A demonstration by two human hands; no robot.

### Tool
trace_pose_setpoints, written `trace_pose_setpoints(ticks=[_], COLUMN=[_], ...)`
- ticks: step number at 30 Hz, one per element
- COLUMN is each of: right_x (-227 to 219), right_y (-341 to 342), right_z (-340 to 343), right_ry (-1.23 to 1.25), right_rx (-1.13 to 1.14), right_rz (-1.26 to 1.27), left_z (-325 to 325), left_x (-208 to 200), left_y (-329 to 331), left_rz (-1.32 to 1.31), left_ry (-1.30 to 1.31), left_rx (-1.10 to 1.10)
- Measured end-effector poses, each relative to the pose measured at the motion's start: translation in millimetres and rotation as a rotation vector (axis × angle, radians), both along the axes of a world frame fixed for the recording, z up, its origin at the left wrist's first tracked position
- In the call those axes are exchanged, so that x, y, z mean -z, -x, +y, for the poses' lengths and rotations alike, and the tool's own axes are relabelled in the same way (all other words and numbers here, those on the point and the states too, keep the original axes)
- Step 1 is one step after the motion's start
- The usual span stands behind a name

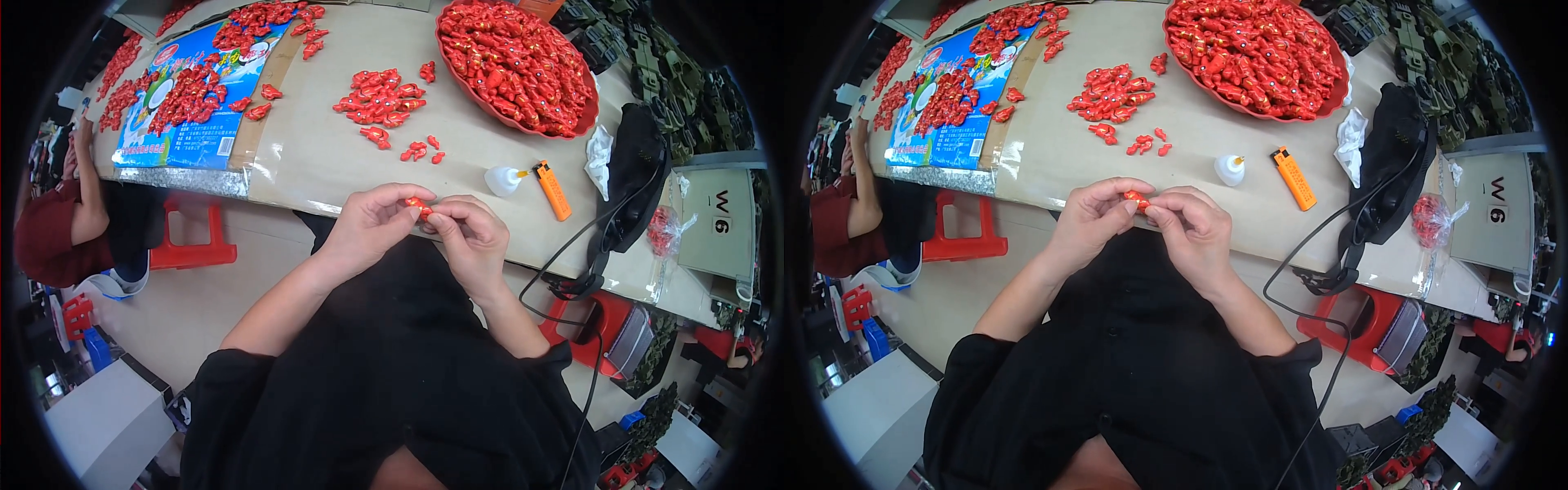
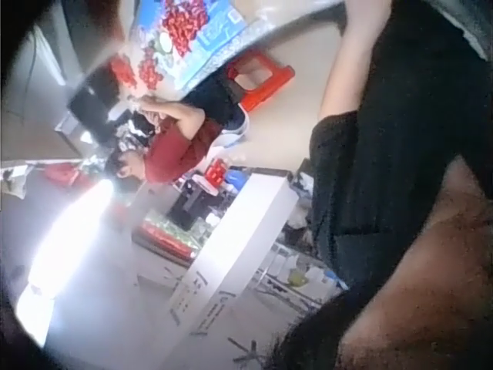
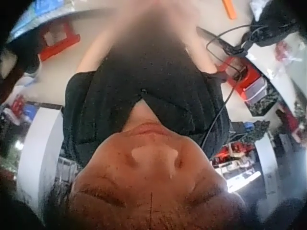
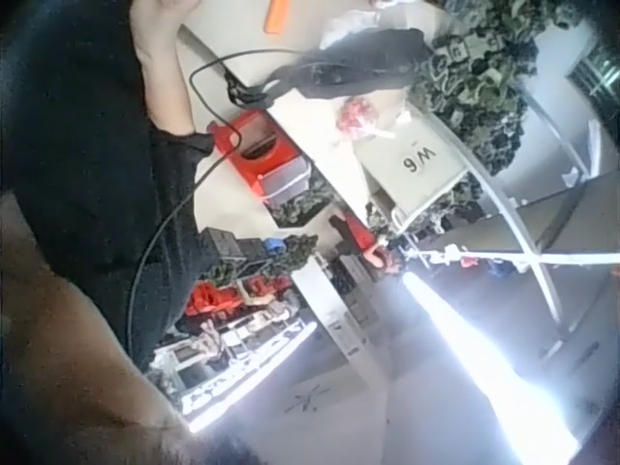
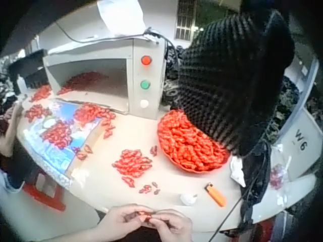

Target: The person assembles plastic toys by applying glue from a squeeze bottle to toy parts, pressing the pieces together by hand, and placing finished toys into a tray.

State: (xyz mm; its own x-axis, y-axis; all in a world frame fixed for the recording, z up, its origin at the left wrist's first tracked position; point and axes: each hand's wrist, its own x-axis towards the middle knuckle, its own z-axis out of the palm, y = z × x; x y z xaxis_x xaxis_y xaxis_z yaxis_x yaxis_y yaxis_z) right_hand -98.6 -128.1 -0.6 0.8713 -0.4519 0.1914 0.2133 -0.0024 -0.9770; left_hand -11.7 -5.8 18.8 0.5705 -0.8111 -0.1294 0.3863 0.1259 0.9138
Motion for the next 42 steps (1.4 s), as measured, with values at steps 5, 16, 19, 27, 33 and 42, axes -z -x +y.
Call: trace_pose_setpoints(ticks=[5, 16, 19, 27, 33, 42], right_x=[0.8, 1.3, 3.7, 0.6, 0.7, 1.4], right_y=[-0.3, 2.3, 0.6, 0.7, 0.4, 2.7], right_z=[-0.7, -0.4, -1.8, -0.7, -0.7, -3.8], right_ry=[0.044, 0.027, 0.017, -0.023, -0.022, -0.109], right_rx=[-0.003, -0.007, 0.01, -0.01, -0.011, -0.018], right_rz=[-0.004, -0.033, -0.046, -0.12, -0.116, -0.047], left_z=[0.2, 5.4, 3.5, 0.5, 1.6, 1.3], left_x=[-2.3, 11.1, 9.9, 11.2, 11.9, 8.9], left_y=[0.0, -1.7, 1.4, 8.1, 6.0, -3.8], left_rz=[-0.018, -0.174, -0.149, -0.103, -0.114, 0.105], left_ry=[-0.049, -0.015, 0.042, 0.128, 0.118, 0.042], left_rx=[-0.021, -0.006, -0.031, -0.095, -0.049, -0.035])
